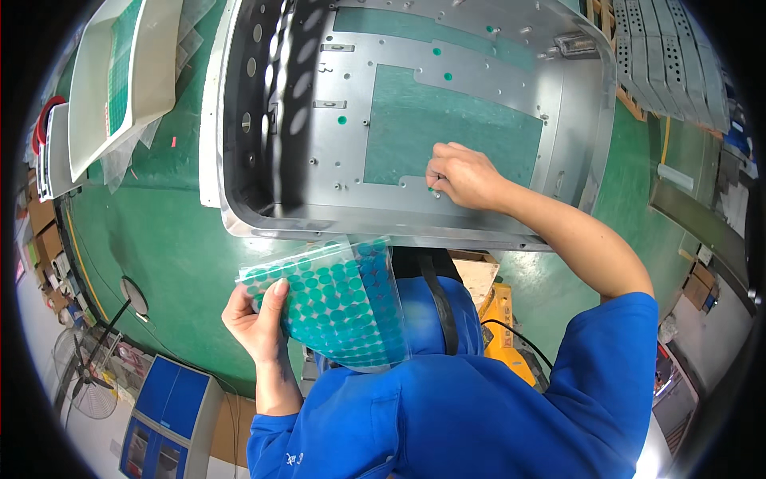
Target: Manually applying small green adhesive dots or stickers to the interior of metal enclosures.
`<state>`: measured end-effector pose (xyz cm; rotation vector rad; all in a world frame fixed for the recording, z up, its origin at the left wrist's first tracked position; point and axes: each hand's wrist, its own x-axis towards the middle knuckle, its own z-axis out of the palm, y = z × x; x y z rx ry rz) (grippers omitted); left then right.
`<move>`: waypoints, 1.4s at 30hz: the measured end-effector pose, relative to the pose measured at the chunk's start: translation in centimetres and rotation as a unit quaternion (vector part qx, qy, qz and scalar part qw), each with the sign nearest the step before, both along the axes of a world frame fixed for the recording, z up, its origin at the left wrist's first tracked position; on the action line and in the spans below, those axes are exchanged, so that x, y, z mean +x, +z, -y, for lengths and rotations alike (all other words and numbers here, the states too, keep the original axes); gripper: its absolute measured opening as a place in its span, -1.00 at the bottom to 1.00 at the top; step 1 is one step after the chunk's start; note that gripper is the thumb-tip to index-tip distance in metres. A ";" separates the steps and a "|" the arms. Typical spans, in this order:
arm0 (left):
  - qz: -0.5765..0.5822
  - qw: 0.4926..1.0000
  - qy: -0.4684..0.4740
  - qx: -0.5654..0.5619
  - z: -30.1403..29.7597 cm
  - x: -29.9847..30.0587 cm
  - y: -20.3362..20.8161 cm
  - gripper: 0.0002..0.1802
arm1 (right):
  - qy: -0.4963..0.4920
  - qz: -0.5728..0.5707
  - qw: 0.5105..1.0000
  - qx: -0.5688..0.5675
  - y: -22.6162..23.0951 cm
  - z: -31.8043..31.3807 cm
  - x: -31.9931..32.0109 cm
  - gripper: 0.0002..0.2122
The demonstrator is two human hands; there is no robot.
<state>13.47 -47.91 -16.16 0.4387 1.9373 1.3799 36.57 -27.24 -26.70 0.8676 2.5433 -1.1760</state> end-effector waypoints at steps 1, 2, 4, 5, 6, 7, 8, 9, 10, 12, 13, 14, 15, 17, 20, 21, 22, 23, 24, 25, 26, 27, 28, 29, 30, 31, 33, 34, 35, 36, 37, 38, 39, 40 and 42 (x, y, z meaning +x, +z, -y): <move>0.000 1.000 0.001 -0.001 0.0 0.0 0.0 -0.87 | 0.002 0.004 1.000 0.001 0.1 0.0 0.0 -0.98; 0.003 1.000 0.002 -0.002 0.1 0.0 0.0 -0.87 | 0.004 0.009 1.000 0.001 0.3 0.0 -0.1 -0.98; 0.009 1.000 0.004 -0.004 0.2 0.0 -0.1 -0.87 | 0.007 0.013 1.000 0.005 0.4 0.0 -0.1 -0.97; 0.010 1.000 0.004 -0.005 0.2 0.0 -0.1 -0.87 | 0.008 0.012 1.000 0.009 0.4 0.0 -0.1 -0.97; 0.010 1.000 0.005 -0.005 0.2 0.0 -0.1 -0.86 | 0.009 0.012 1.000 0.012 0.3 0.1 -0.1 -0.97; 0.011 1.000 0.005 -0.005 0.2 0.0 0.0 -0.86 | 0.010 0.007 1.000 0.018 0.3 0.1 -0.1 -0.97; 0.010 1.000 0.005 -0.004 0.2 0.0 0.0 -0.86 | 0.011 0.003 1.000 0.024 0.2 0.1 -0.1 -0.97; 0.009 1.000 0.004 -0.004 0.2 0.0 0.0 -0.87 | 0.012 -0.001 1.000 0.029 0.2 0.2 -0.1 -0.97; 0.009 1.000 0.004 -0.003 0.2 0.0 0.0 -0.87 | 0.011 -0.004 0.999 0.031 0.2 0.2 -0.1 -0.98; 0.008 1.000 0.006 -0.005 0.3 0.1 0.0 -0.86 | 0.009 -0.009 0.999 0.037 0.2 0.3 0.0 -0.98; 0.008 1.000 0.007 -0.006 0.3 0.1 0.0 -0.86 | 0.008 -0.018 0.999 0.042 0.2 0.3 0.0 -0.98; 0.009 1.000 0.009 -0.006 0.3 0.1 0.0 -0.86 | 0.008 -0.028 0.998 0.047 0.0 0.4 0.1 -0.97; 0.011 1.000 0.012 -0.007 0.3 0.2 0.0 -0.86 | 0.007 -0.037 0.998 0.052 0.0 0.5 0.1 -0.96; 0.014 1.000 0.014 -0.009 0.3 0.3 0.0 -0.86 | 0.009 -0.040 0.998 0.055 -0.1 0.5 0.1 -0.96; 0.020 1.000 0.015 -0.011 0.4 0.2 0.0 -0.86 | 0.008 -0.048 0.997 0.061 -0.2 0.6 0.3 -0.95; 0.021 1.000 0.018 -0.010 0.4 0.2 -0.1 -0.86 | 0.008 -0.052 0.997 0.064 -0.2 0.6 0.3 -0.95; 0.023 0.999 0.021 -0.010 0.4 0.3 -0.1 -0.86 | 0.008 -0.055 0.996 0.066 -0.2 0.7 0.3 -0.95; 0.024 0.999 0.021 -0.010 0.4 0.3 -0.1 -0.86 | 0.008 -0.058 0.996 0.069 -0.2 0.7 0.3 -0.95; 0.025 0.999 0.020 -0.010 0.4 0.3 0.0 -0.86 | 0.008 -0.062 0.995 0.072 -0.2 0.8 0.4 -0.95; 0.025 0.999 0.020 -0.010 0.4 0.3 0.0 -0.86 | 0.008 -0.065 0.995 0.075 -0.2 0.8 0.4 -0.95; 0.025 0.999 0.021 -0.009 0.4 0.3 0.0 -0.86 | 0.008 -0.068 0.995 0.077 -0.2 0.8 0.5 -0.95; 0.025 0.999 0.023 -0.008 0.4 0.4 0.0 -0.85 | 0.009 -0.071 0.994 0.080 -0.2 0.8 0.5 -0.94; 0.025 0.999 0.026 -0.008 0.3 0.4 0.0 -0.85 | 0.008 -0.074 0.994 0.080 -0.1 0.9 0.5 -0.95; 0.027 0.999 0.027 -0.006 0.4 0.4 0.0 -0.86 | 0.007 -0.076 0.994 0.080 -0.1 0.9 0.5 -0.95; 0.030 0.999 0.028 -0.005 0.4 0.4 0.0 -0.86 | 0.005 -0.079 0.994 0.081 0.0 0.9 0.5 -0.95; 0.032 0.999 0.029 -0.004 0.4 0.4 0.0 -0.86 | 0.005 -0.080 0.993 0.081 0.0 0.9 0.6 -0.95; 0.029 0.999 0.029 0.000 0.4 0.5 0.0 -0.86 | 0.005 -0.084 0.993 0.080 -0.1 0.9 0.6 -0.95; 0.028 0.999 0.029 0.001 0.4 0.5 0.0 -0.86 | 0.006 -0.082 0.993 0.080 -0.1 0.9 0.6 -0.95; 0.029 0.999 0.029 0.003 0.4 0.4 0.0 -0.86 | 0.008 -0.080 0.994 0.080 -0.1 0.9 0.5 -0.95; 0.031 0.999 0.027 0.005 0.3 0.4 0.0 -0.86 | 0.008 -0.076 0.994 0.079 -0.1 0.9 0.5 -0.95; 0.033 0.999 0.026 0.007 0.3 0.4 0.0 -0.87 | 0.008 -0.075 0.994 0.080 -0.1 0.9 0.5 -0.95; 0.033 0.999 0.027 0.006 0.4 0.4 0.0 -0.87 | 0.009 -0.073 0.994 0.080 0.0 0.9 0.5 -0.95; 0.033 0.999 0.028 0.005 0.4 0.4 -0.1 -0.87 | 0.009 -0.072 0.994 0.080 -0.1 0.9 0.5 -0.95; 0.032 0.999 0.029 0.004 0.4 0.4 -0.1 -0.87 | 0.008 -0.071 0.994 0.080 0.0 0.9 0.5 -0.95; 0.035 0.999 0.030 0.001 0.3 0.4 0.0 -0.87 | 0.007 -0.068 0.995 0.079 0.0 1.0 0.4 -0.95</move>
